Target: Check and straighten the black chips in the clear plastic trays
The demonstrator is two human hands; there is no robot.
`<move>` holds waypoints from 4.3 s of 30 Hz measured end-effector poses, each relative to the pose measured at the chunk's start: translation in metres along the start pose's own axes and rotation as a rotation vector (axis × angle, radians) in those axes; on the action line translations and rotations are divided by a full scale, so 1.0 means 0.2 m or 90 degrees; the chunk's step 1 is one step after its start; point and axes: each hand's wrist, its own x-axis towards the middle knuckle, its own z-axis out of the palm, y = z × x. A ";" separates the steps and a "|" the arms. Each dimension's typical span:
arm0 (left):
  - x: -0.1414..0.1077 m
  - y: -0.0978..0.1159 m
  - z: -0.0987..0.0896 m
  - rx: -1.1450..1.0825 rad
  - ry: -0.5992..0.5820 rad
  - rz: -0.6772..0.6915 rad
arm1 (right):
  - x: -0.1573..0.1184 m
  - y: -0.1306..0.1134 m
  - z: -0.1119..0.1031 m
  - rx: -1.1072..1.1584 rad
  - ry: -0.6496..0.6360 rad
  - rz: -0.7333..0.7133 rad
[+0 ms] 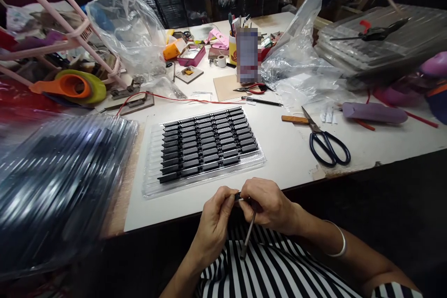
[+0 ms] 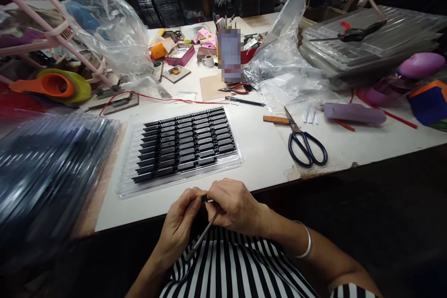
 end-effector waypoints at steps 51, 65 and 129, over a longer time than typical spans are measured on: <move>0.12 -0.16 0.01 -0.032 0.204 0.059 | 0.00 0.18 -0.09 -0.069 -0.026 0.071; 0.09 -0.17 0.00 0.174 0.214 0.184 | -0.02 0.34 -0.13 -0.141 0.114 0.194; -0.05 0.00 -0.03 0.249 0.090 0.240 | -0.04 0.05 -0.10 0.069 -0.166 0.063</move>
